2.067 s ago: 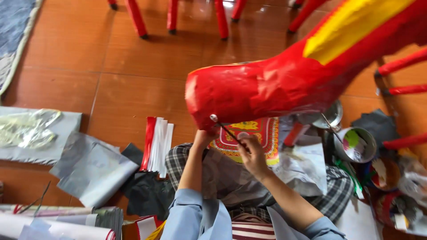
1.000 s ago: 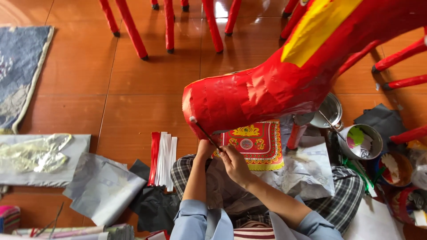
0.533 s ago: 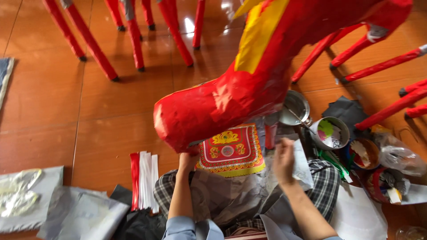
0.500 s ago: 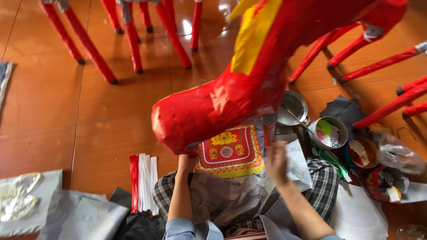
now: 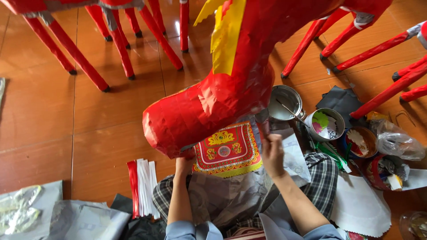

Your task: Decorating red paper horse figures by applying glue and attaching decorative paper panels and fringes.

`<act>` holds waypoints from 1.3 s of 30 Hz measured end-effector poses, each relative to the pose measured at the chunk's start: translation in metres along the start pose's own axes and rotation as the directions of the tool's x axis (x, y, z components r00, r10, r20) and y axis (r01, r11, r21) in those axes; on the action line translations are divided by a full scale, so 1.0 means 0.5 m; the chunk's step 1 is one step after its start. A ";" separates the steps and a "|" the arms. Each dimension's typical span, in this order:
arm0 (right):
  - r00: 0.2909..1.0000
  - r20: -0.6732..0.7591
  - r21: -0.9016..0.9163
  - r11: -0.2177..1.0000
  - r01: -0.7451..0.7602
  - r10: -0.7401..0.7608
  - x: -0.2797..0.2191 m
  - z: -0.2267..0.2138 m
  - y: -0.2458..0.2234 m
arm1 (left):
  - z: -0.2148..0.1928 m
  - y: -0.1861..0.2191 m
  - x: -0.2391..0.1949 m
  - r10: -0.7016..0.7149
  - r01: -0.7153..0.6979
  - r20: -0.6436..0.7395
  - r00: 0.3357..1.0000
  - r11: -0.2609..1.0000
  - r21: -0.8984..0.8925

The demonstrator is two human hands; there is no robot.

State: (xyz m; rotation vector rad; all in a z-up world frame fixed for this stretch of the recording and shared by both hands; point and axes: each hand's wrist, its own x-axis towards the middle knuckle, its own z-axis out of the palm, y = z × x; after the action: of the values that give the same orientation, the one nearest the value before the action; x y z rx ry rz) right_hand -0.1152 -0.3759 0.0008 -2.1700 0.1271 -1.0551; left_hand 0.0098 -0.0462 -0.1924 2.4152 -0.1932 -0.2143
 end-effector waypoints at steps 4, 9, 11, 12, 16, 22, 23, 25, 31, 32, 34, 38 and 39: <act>0.998 0.055 0.070 0.998 0.003 -0.007 0.010 0.016 -0.041 | 0.011 -0.012 0.003 -0.041 0.042 -0.022 0.999 0.999 0.024; 0.998 0.066 0.096 0.995 -0.006 0.000 0.007 0.050 -0.064 | 0.023 -0.028 0.011 -0.118 0.119 -0.058 0.991 0.993 0.019; 0.967 0.243 0.169 0.985 0.037 -0.078 -0.018 0.089 -0.094 | 0.031 -0.030 0.018 -0.147 0.148 -0.082 0.986 0.989 0.016; 0.961 0.262 0.176 0.983 0.042 -0.088 -0.009 0.098 -0.151 | 0.035 -0.034 0.012 -0.166 0.167 -0.088 0.982 0.986 0.006; 0.877 0.432 0.349 0.936 0.053 -0.211 -0.047 0.162 -0.268 | 0.010 -0.035 -0.018 -0.257 0.250 -0.057 0.965 0.962 -0.108; 0.816 0.502 0.428 0.902 0.053 -0.286 -0.067 0.224 -0.315 | -0.011 -0.026 -0.020 -0.275 0.259 -0.037 0.961 0.936 -0.237; 0.816 0.501 0.420 0.906 0.060 -0.286 -0.064 0.227 -0.315 | -0.011 -0.025 -0.020 -0.254 0.238 -0.041 0.966 0.942 -0.235; 0.814 0.518 0.408 0.912 0.034 -0.262 -0.070 0.210 -0.261 | -0.011 -0.022 -0.020 -0.222 0.208 -0.038 0.974 0.950 -0.232; 0.962 0.178 0.211 0.963 0.170 -0.209 -0.009 0.042 -0.085 | -0.072 0.041 -0.040 -0.146 0.140 -0.003 0.989 0.954 -0.266; 0.968 0.070 -0.079 0.966 0.247 -0.242 -0.009 0.011 -0.031 | -0.064 0.035 -0.042 -0.173 0.169 0.009 0.985 0.945 -0.280; 0.982 0.027 -0.132 0.973 0.191 -0.189 0.045 -0.047 -0.005 | -0.100 0.073 -0.046 -0.157 0.154 0.010 0.987 0.950 -0.270; 0.989 0.100 -0.306 0.943 0.133 -0.107 0.143 -0.114 0.142 | -0.107 0.073 -0.046 -0.109 0.108 0.000 0.994 0.979 -0.171; 0.993 0.079 -0.319 0.942 0.105 -0.084 0.146 -0.126 0.170 | -0.096 0.060 -0.048 -0.090 0.092 0.020 0.996 0.984 -0.154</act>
State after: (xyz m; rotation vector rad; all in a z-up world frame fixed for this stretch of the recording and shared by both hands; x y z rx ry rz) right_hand -0.0946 -0.5011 0.0205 -2.5254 0.1780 -1.0765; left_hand -0.0061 -0.0337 -0.1343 2.2710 -0.0691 -0.2760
